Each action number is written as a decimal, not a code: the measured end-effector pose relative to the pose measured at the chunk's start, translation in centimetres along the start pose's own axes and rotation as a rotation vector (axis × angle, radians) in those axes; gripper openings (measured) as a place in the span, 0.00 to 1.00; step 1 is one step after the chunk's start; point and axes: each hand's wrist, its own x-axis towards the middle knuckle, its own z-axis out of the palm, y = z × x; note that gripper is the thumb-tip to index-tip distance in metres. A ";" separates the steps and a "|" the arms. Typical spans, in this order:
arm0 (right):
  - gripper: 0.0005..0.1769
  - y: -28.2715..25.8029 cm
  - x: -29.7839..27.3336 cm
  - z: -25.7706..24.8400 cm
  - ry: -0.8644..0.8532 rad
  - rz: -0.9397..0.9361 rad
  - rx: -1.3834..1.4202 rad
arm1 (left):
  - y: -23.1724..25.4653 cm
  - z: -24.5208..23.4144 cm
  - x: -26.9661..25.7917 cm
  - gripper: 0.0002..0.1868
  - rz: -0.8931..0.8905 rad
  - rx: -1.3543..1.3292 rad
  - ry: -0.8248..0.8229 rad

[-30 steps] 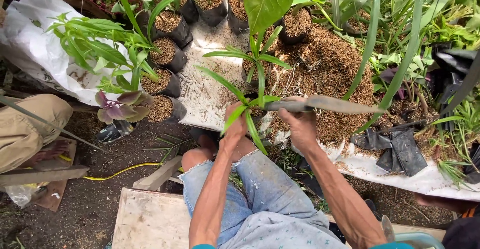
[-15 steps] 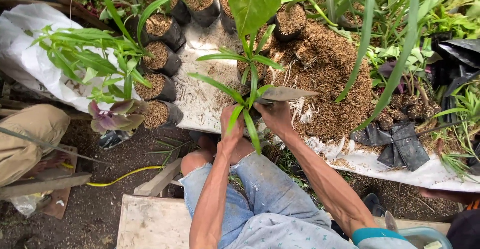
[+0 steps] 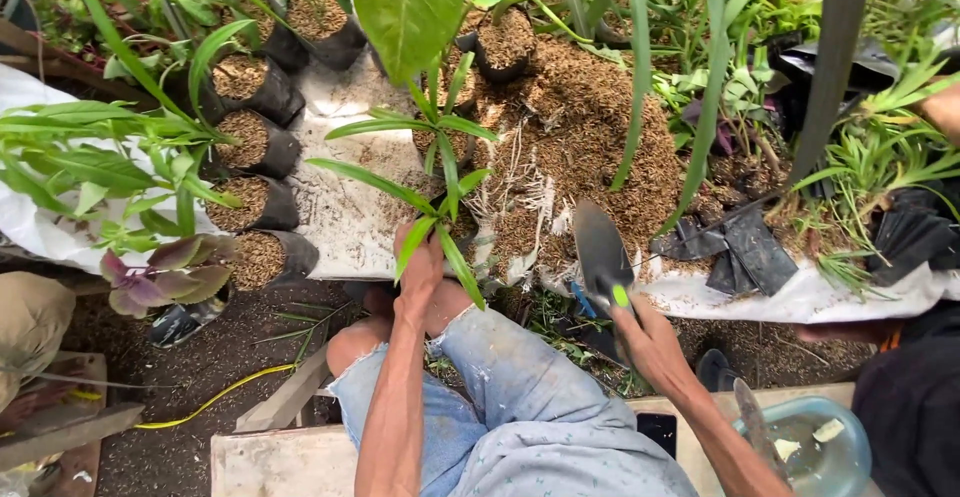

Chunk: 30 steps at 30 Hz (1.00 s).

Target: Filling a small plastic nursery bag with soil using a hand trowel in a garden setting.

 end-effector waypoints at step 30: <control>0.28 -0.5 1.0 -3.3 0.045 0.087 -0.113 | -5.3 -2.2 -1.8 0.26 -0.454 0.687 0.093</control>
